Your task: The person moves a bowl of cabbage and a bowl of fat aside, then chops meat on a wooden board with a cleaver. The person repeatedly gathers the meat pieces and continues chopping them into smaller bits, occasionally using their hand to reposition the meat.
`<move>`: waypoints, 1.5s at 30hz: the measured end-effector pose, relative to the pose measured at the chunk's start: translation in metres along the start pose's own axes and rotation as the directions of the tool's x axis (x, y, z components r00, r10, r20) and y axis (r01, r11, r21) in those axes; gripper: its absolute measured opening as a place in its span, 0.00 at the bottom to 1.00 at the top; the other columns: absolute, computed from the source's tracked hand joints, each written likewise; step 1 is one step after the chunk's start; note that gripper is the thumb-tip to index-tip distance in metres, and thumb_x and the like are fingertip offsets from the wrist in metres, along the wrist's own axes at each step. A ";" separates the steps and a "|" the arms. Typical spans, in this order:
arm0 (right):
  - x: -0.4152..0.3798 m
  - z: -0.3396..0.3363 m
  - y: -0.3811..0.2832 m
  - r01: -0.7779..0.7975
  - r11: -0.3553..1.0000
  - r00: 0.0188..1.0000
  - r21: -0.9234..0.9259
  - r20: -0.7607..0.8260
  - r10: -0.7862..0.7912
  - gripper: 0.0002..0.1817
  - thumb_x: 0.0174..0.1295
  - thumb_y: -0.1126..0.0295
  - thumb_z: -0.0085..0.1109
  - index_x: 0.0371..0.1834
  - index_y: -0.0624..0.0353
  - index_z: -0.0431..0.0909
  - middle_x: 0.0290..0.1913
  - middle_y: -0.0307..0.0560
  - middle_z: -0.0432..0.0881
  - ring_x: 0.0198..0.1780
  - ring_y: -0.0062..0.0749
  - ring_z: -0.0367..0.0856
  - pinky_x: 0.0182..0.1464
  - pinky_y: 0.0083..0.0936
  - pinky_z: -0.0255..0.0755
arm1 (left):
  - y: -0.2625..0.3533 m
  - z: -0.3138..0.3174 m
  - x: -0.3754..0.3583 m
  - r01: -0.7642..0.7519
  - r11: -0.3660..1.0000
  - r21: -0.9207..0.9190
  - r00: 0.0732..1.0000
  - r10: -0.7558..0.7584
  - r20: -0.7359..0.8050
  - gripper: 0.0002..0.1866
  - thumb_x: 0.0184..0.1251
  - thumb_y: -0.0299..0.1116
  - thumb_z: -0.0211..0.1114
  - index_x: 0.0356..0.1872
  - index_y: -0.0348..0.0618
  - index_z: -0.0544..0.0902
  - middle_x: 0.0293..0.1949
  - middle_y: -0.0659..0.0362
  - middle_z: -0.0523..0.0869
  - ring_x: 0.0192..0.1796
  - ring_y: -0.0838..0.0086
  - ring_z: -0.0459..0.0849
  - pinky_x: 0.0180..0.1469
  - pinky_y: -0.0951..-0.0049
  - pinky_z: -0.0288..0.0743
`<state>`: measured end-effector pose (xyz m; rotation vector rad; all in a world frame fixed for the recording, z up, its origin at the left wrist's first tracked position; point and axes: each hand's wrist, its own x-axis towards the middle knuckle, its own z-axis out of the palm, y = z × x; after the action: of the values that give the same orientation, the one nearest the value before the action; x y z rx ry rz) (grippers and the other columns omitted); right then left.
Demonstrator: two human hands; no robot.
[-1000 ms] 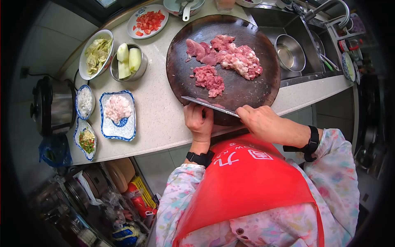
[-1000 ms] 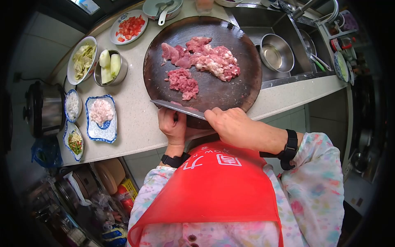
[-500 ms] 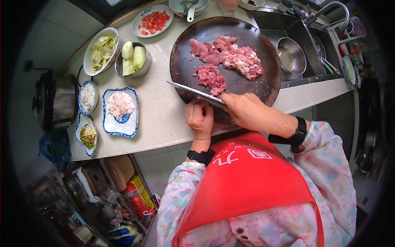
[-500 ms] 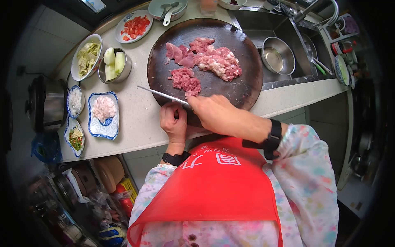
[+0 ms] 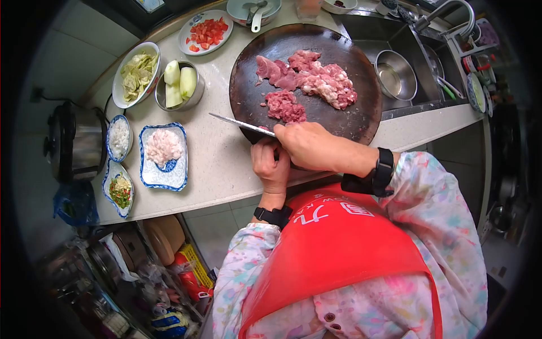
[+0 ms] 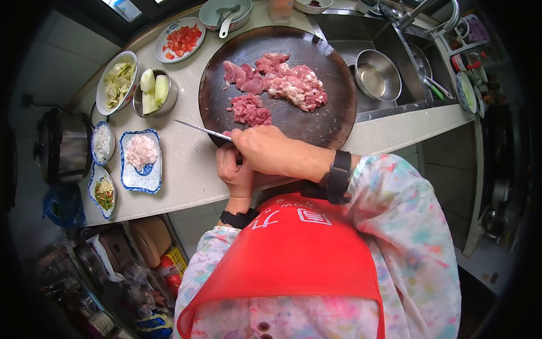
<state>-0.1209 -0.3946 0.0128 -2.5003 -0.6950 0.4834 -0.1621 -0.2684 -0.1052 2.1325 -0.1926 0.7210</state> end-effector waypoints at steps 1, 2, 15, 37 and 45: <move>-0.002 0.001 0.005 -0.001 1.000 1.000 0.002 -0.008 0.001 0.11 0.55 0.75 0.58 0.40 0.67 0.72 0.34 0.65 0.83 0.39 0.57 0.84 0.39 0.48 0.76 | 0.000 -0.001 0.000 0.012 1.000 -0.007 1.000 -0.012 0.013 0.09 0.46 0.17 0.65 0.29 0.40 0.78 0.35 0.52 0.82 0.37 0.57 0.80 0.41 0.61 0.76; -0.006 0.000 0.012 -0.050 0.998 0.999 0.041 -0.014 0.050 0.11 0.56 0.74 0.58 0.40 0.67 0.73 0.34 0.65 0.83 0.40 0.58 0.84 0.40 0.48 0.76 | 0.001 -0.001 0.001 -0.026 1.000 0.013 1.000 0.026 0.012 0.08 0.47 0.17 0.66 0.29 0.40 0.79 0.36 0.52 0.82 0.38 0.57 0.80 0.42 0.61 0.76; -0.068 -0.013 0.019 -0.043 0.999 0.981 0.001 -0.188 0.042 0.07 0.60 0.74 0.56 0.39 0.63 0.71 0.33 0.59 0.81 0.35 0.58 0.82 0.36 0.48 0.75 | 0.007 -0.020 0.002 0.152 0.987 0.047 0.988 -0.153 0.021 0.13 0.53 0.20 0.69 0.41 0.38 0.82 0.43 0.50 0.83 0.42 0.57 0.81 0.46 0.61 0.76; -0.038 -0.012 0.025 -0.060 0.997 0.996 -0.052 -0.062 0.057 0.09 0.62 0.72 0.56 0.40 0.64 0.69 0.32 0.63 0.82 0.36 0.60 0.82 0.35 0.51 0.74 | 0.004 -0.010 0.010 -0.144 0.988 0.048 0.986 0.139 0.095 0.11 0.50 0.18 0.67 0.36 0.38 0.83 0.42 0.51 0.82 0.40 0.57 0.80 0.45 0.61 0.76; -0.071 -0.009 0.015 0.011 0.988 0.995 -0.155 -0.096 -0.026 0.10 0.61 0.73 0.58 0.42 0.61 0.69 0.34 0.56 0.79 0.34 0.55 0.82 0.33 0.46 0.75 | -0.003 -0.005 0.000 -0.108 0.993 0.047 0.994 0.109 -0.014 0.10 0.52 0.18 0.68 0.37 0.39 0.84 0.41 0.53 0.83 0.42 0.57 0.82 0.45 0.62 0.77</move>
<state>-0.1680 -0.4490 0.0262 -2.6388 -0.7427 0.3085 -0.1626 -0.2621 -0.1048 2.1722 -0.2876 0.8126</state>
